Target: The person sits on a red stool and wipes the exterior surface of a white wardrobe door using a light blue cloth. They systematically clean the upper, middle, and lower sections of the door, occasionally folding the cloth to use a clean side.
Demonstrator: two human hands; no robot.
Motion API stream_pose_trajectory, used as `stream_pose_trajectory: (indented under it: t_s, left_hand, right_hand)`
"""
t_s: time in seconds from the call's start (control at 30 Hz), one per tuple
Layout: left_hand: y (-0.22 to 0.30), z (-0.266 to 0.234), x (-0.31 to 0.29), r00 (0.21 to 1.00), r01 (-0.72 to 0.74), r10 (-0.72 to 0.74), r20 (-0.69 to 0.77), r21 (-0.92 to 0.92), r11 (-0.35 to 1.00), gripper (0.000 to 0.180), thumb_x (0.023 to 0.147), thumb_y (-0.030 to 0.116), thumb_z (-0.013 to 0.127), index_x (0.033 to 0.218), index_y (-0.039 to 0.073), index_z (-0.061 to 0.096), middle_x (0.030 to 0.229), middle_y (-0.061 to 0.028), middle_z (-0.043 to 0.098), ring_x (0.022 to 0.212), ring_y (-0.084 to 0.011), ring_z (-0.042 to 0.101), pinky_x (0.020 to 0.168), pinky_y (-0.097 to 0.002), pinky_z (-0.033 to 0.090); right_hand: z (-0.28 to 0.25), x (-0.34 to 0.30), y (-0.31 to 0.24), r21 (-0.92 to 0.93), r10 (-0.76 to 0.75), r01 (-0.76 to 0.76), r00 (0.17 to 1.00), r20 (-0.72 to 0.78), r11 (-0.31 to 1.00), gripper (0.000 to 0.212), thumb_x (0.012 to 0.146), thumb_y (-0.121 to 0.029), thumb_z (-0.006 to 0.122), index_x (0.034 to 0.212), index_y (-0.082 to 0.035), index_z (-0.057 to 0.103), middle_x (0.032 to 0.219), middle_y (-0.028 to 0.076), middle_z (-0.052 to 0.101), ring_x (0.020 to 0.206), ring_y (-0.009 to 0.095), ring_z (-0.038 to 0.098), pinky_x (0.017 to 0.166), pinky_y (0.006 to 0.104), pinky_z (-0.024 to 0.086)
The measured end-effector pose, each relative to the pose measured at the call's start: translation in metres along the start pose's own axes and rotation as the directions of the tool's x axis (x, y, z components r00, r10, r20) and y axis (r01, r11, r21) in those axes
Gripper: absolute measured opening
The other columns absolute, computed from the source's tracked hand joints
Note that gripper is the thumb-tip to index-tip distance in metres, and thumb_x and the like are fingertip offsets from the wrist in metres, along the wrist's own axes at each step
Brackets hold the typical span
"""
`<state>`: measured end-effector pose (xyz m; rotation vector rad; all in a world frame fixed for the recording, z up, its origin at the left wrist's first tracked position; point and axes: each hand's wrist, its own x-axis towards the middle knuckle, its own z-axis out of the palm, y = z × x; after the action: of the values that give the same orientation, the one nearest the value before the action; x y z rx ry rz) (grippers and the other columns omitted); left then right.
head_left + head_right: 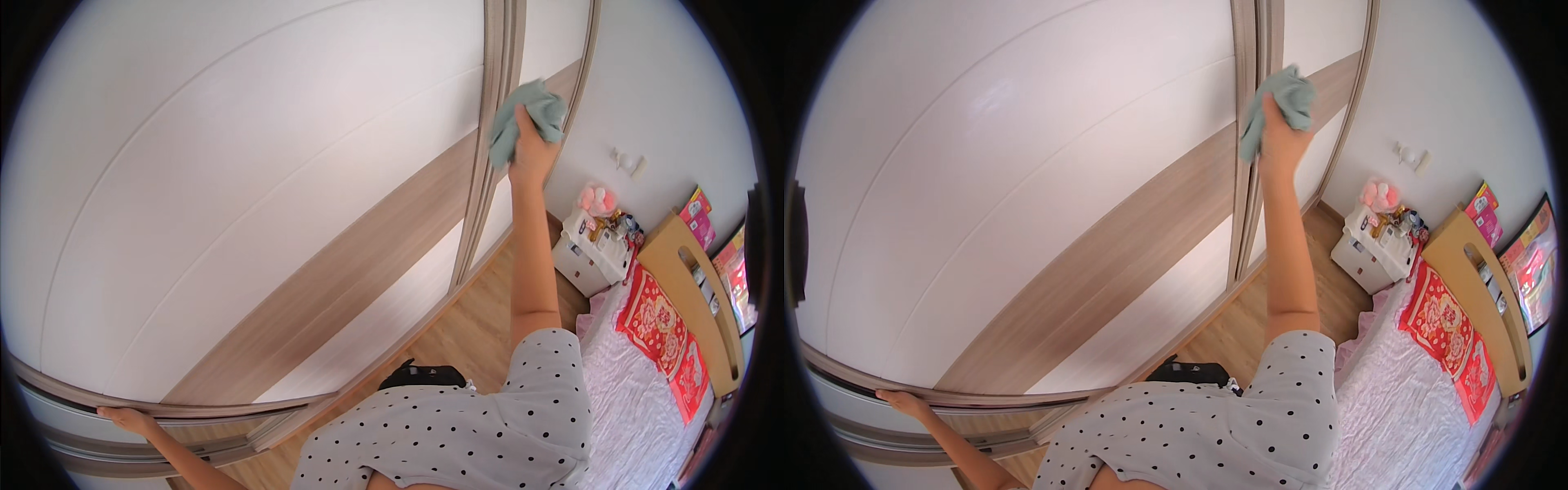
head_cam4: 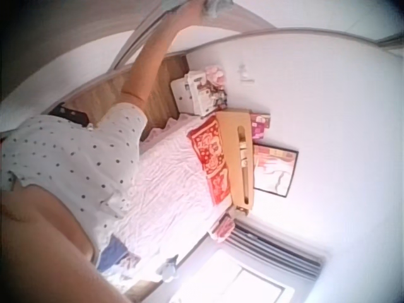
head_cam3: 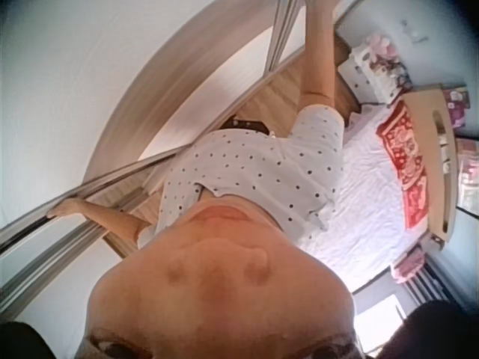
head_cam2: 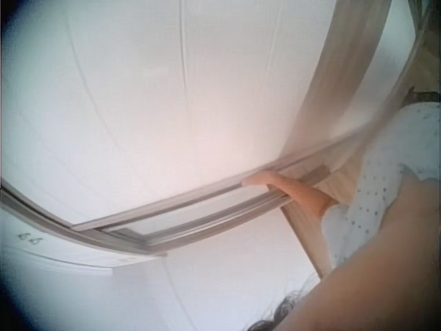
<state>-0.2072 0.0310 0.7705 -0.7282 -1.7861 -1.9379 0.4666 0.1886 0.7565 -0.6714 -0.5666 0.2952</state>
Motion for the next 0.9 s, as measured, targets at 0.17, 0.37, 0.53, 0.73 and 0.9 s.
stream_pose_trajectory:
  t_s: [0.17, 0.37, 0.53, 0.73, 0.9]
  left_hand:
    - [0.002, 0.003, -0.001, 1.000, 0.024, -0.024, -0.006, 0.012, 1.000, 0.076, 0.091, 0.054, 0.024, 0.124, -0.014, 0.035, 0.127, -0.0292, 0.038, 0.113, -0.0366, 0.043, 0.095, -0.0372, 0.037]
    - [0.011, 0.002, -0.005, 0.998, 0.059, -0.059, 0.013, -0.035, 0.998, 0.071, 0.092, 0.050, 0.022, 0.128, -0.011, 0.031, 0.132, -0.0281, 0.032, 0.120, -0.0377, 0.036, 0.101, -0.0368, 0.031]
    - [-0.001, 0.002, 0.001, 1.000, -0.021, 0.021, -0.013, 0.023, 1.000, 0.077, 0.090, 0.055, 0.024, 0.123, -0.013, 0.037, 0.126, -0.0290, 0.039, 0.112, -0.0370, 0.043, 0.094, -0.0378, 0.038]
    - [-0.003, 0.000, -0.001, 0.999, -0.036, 0.036, -0.020, 0.034, 0.999, 0.076, 0.090, 0.055, 0.024, 0.123, -0.012, 0.038, 0.126, -0.0278, 0.040, 0.111, -0.0365, 0.044, 0.094, -0.0378, 0.038]
    - [-0.009, -0.004, 0.007, 1.000, 0.031, -0.031, 0.004, 0.019, 0.999, 0.075, 0.090, 0.055, 0.024, 0.126, -0.010, 0.036, 0.129, -0.0258, 0.038, 0.115, -0.0359, 0.041, 0.094, -0.0381, 0.037]
  right_hand:
    - [0.032, 0.023, 0.031, -0.463, -0.568, 0.675, 0.736, 0.368, 0.575, 0.042, 0.063, 0.007, 0.063, 0.103, -0.002, 0.051, 0.103, 0.013, 0.054, 0.096, 0.030, 0.052, 0.082, 0.0337, 0.042]
    - [0.037, 0.028, 0.039, -0.645, -0.525, 0.670, 0.722, 0.450, 0.368, 0.048, 0.062, 0.005, 0.063, 0.108, -0.004, 0.050, 0.103, 0.015, 0.054, 0.094, 0.033, 0.051, 0.082, 0.0358, 0.042]
    - [0.031, 0.032, 0.041, -0.518, -0.518, 0.622, 0.781, 0.349, 0.587, 0.045, 0.064, 0.006, 0.061, 0.108, -0.002, 0.052, 0.103, 0.015, 0.054, 0.095, 0.031, 0.051, 0.082, 0.0351, 0.042]
    - [0.019, 0.034, 0.033, -0.491, -0.395, 0.517, 0.855, 0.336, 0.701, 0.048, 0.061, 0.010, 0.057, 0.108, -0.002, 0.052, 0.105, 0.014, 0.054, 0.098, 0.032, 0.051, 0.084, 0.0344, 0.041]
    - [0.030, 0.024, 0.030, -0.496, -0.529, 0.717, 0.697, 0.484, 0.491, 0.047, 0.056, 0.013, 0.054, 0.101, -0.003, 0.056, 0.106, 0.013, 0.055, 0.100, 0.032, 0.050, 0.085, 0.0354, 0.041]
